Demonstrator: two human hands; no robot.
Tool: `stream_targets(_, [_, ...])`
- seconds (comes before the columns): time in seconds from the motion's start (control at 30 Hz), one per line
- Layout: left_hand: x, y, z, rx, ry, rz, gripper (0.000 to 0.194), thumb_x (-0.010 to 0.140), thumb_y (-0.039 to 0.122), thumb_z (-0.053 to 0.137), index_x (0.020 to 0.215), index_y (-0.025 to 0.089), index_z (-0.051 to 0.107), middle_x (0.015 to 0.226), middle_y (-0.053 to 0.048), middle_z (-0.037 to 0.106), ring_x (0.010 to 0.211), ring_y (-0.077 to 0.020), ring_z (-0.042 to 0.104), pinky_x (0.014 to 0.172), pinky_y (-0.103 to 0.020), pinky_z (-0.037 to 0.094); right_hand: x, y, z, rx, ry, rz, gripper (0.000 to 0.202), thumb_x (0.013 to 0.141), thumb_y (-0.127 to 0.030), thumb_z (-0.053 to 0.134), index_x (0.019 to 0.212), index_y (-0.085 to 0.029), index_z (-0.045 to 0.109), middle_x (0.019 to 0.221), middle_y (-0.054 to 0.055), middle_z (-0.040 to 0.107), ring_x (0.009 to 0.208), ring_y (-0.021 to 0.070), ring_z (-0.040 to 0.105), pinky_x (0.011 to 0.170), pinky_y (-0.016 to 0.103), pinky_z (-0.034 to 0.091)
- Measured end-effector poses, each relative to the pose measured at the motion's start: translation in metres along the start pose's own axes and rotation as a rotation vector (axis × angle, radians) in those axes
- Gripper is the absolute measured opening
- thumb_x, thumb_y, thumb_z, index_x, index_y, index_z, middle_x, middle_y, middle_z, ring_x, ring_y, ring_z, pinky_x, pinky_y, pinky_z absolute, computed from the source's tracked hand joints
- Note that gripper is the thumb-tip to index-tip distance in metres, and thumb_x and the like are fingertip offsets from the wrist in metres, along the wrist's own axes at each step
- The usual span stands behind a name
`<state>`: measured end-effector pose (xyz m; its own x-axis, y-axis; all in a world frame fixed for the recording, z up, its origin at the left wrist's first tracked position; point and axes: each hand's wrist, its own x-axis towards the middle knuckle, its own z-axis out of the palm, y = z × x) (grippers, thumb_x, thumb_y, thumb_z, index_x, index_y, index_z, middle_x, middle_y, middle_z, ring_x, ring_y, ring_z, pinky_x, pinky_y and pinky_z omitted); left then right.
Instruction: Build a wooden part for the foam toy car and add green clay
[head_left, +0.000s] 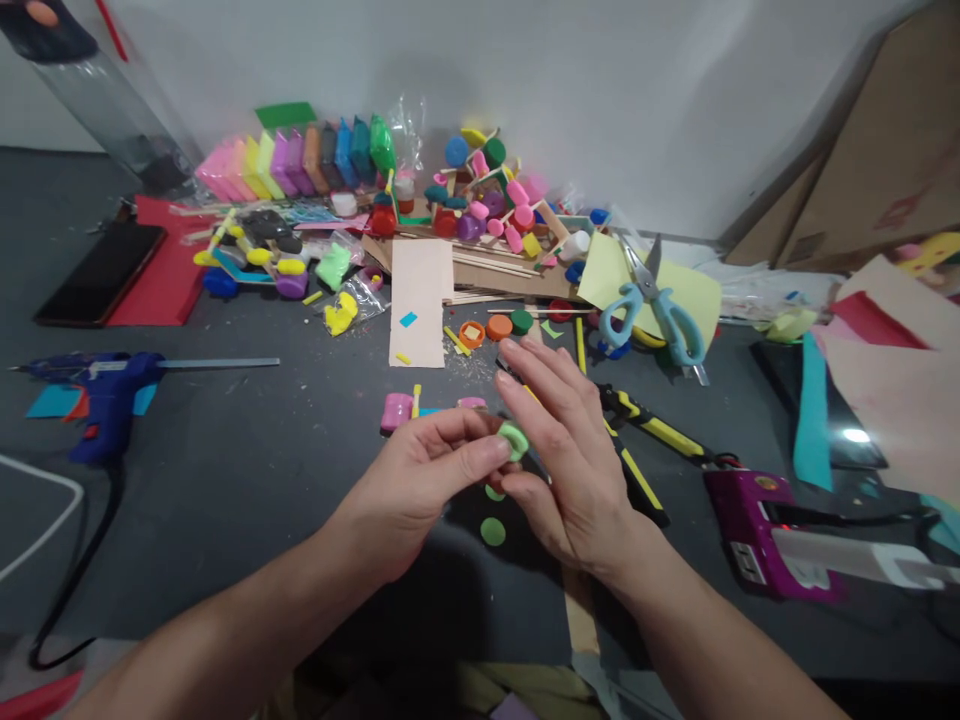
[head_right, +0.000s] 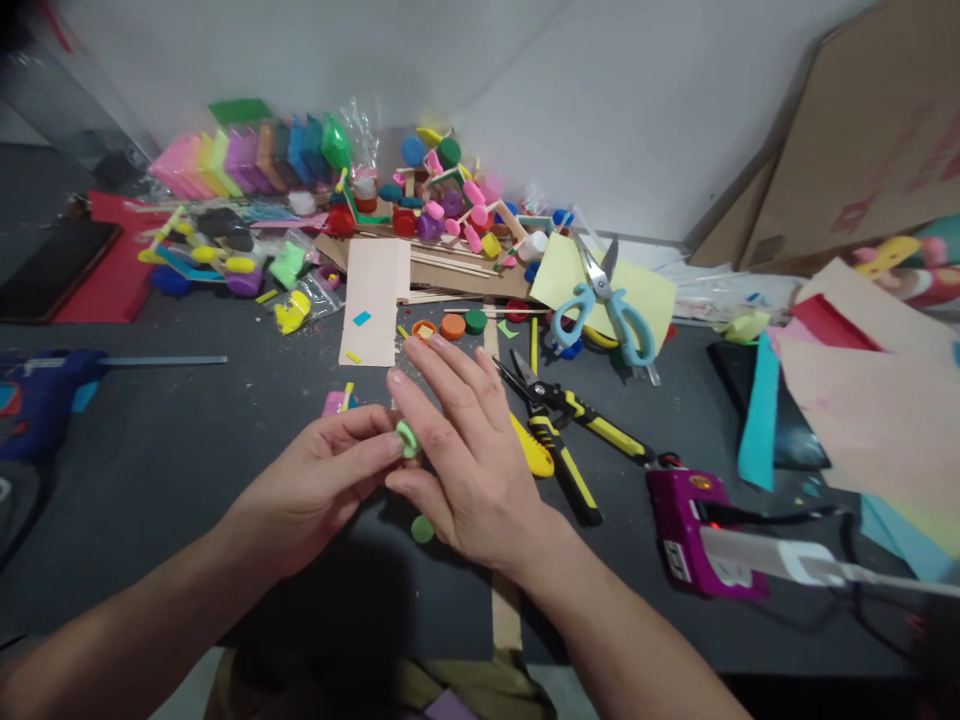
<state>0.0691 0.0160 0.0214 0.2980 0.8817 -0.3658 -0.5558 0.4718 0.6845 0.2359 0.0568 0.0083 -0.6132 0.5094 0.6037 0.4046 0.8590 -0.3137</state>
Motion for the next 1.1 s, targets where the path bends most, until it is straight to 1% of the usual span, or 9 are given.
stream_targets(0.1, [-0.001, 0.001, 0.000, 0.010, 0.007, -0.002, 0.026, 0.073, 0.035, 0.085, 0.072, 0.015, 0.068, 0.071, 0.003, 0.061, 0.066, -0.0080, 0.053, 0.061, -0.020, 0.040, 0.001, -0.001, 0.000, 0.012, -0.003, -0.006, 0.058, 0.104, -0.046, 0.037, 0.152, -0.014, 0.039, 0.152, 0.022, 0.047, 0.148, 0.0342, 0.037, 0.119, 0.062, 0.029])
stream_targets(0.27, [0.000, 0.001, 0.001, 0.010, 0.030, -0.008, 0.030, 0.069, 0.038, 0.087, 0.070, 0.015, 0.068, 0.063, 0.002, 0.060, 0.062, -0.0081, 0.052, 0.058, -0.019, 0.040, -0.001, -0.003, 0.003, -0.003, -0.029, -0.006, 0.072, 0.102, -0.056, 0.033, 0.158, -0.011, 0.025, 0.154, 0.024, 0.044, 0.149, 0.0359, 0.033, 0.119, 0.064, 0.028])
stream_targets(0.43, [0.001, -0.001, 0.000, -0.001, 0.065, 0.005, 0.028, 0.070, 0.036, 0.087, 0.068, 0.015, 0.068, 0.064, 0.002, 0.061, 0.063, -0.0065, 0.053, 0.063, -0.017, 0.043, -0.001, -0.006, 0.005, -0.021, -0.056, -0.009, 0.080, 0.101, -0.059, 0.032, 0.160, -0.006, 0.018, 0.155, 0.027, 0.040, 0.151, 0.0355, 0.027, 0.120, 0.062, 0.027])
stream_targets(0.67, [0.000, 0.000, -0.001, 0.024, 0.045, 0.026, 0.028, 0.071, 0.036, 0.086, 0.068, 0.016, 0.068, 0.064, 0.003, 0.060, 0.062, -0.0069, 0.052, 0.060, -0.017, 0.041, -0.002, -0.004, 0.006, 0.105, -0.030, 0.027, 0.081, 0.101, -0.057, 0.038, 0.161, -0.011, 0.012, 0.157, 0.024, 0.039, 0.150, 0.0339, 0.028, 0.121, 0.060, 0.026])
stream_targets(0.77, [-0.001, 0.001, -0.001, 0.064, 0.010, 0.047, 0.024, 0.075, 0.034, 0.083, 0.070, 0.015, 0.069, 0.067, 0.003, 0.060, 0.064, -0.0071, 0.051, 0.062, -0.018, 0.040, 0.000, -0.003, 0.000, 0.236, -0.016, 0.037, 0.066, 0.101, -0.047, 0.047, 0.156, -0.015, 0.031, 0.157, 0.020, 0.041, 0.148, 0.0328, 0.034, 0.121, 0.058, 0.029])
stream_targets(0.83, [-0.001, 0.002, -0.003, 0.095, -0.018, 0.045, 0.019, 0.077, 0.032, 0.081, 0.076, 0.015, 0.072, 0.073, 0.002, 0.062, 0.069, -0.0080, 0.052, 0.067, -0.020, 0.042, 0.001, -0.002, -0.005, 0.327, -0.015, 0.058, 0.049, 0.099, -0.038, 0.055, 0.144, -0.019, 0.051, 0.154, 0.017, 0.046, 0.145, 0.0326, 0.039, 0.119, 0.058, 0.031])
stream_targets(0.9, [-0.001, 0.003, -0.005, 0.122, -0.038, 0.036, 0.017, 0.077, 0.031, 0.080, 0.081, 0.015, 0.075, 0.078, 0.001, 0.065, 0.073, -0.0093, 0.054, 0.072, -0.021, 0.043, 0.002, -0.002, -0.009, 0.412, -0.008, 0.089, 0.038, 0.096, -0.032, 0.062, 0.132, -0.021, 0.062, 0.150, 0.015, 0.052, 0.142, 0.0324, 0.044, 0.118, 0.057, 0.034])
stream_targets(1.0, [-0.001, 0.004, -0.007, 0.152, -0.051, 0.032, 0.016, 0.077, 0.031, 0.080, 0.079, 0.015, 0.075, 0.077, 0.000, 0.066, 0.074, -0.0103, 0.055, 0.074, -0.022, 0.042, 0.003, 0.000, -0.012, 0.482, -0.004, 0.112, 0.032, 0.094, -0.030, 0.066, 0.125, -0.024, 0.066, 0.144, 0.012, 0.059, 0.139, 0.0318, 0.049, 0.116, 0.057, 0.037])
stream_targets(1.1, [-0.002, 0.004, -0.007, 0.160, -0.049, 0.037, 0.014, 0.078, 0.030, 0.078, 0.080, 0.016, 0.075, 0.076, 0.000, 0.066, 0.075, -0.0105, 0.055, 0.074, -0.022, 0.042, 0.003, 0.001, -0.012, 0.447, 0.002, 0.089, 0.032, 0.094, -0.030, 0.066, 0.125, -0.024, 0.067, 0.141, 0.012, 0.061, 0.137, 0.0311, 0.051, 0.115, 0.056, 0.039])
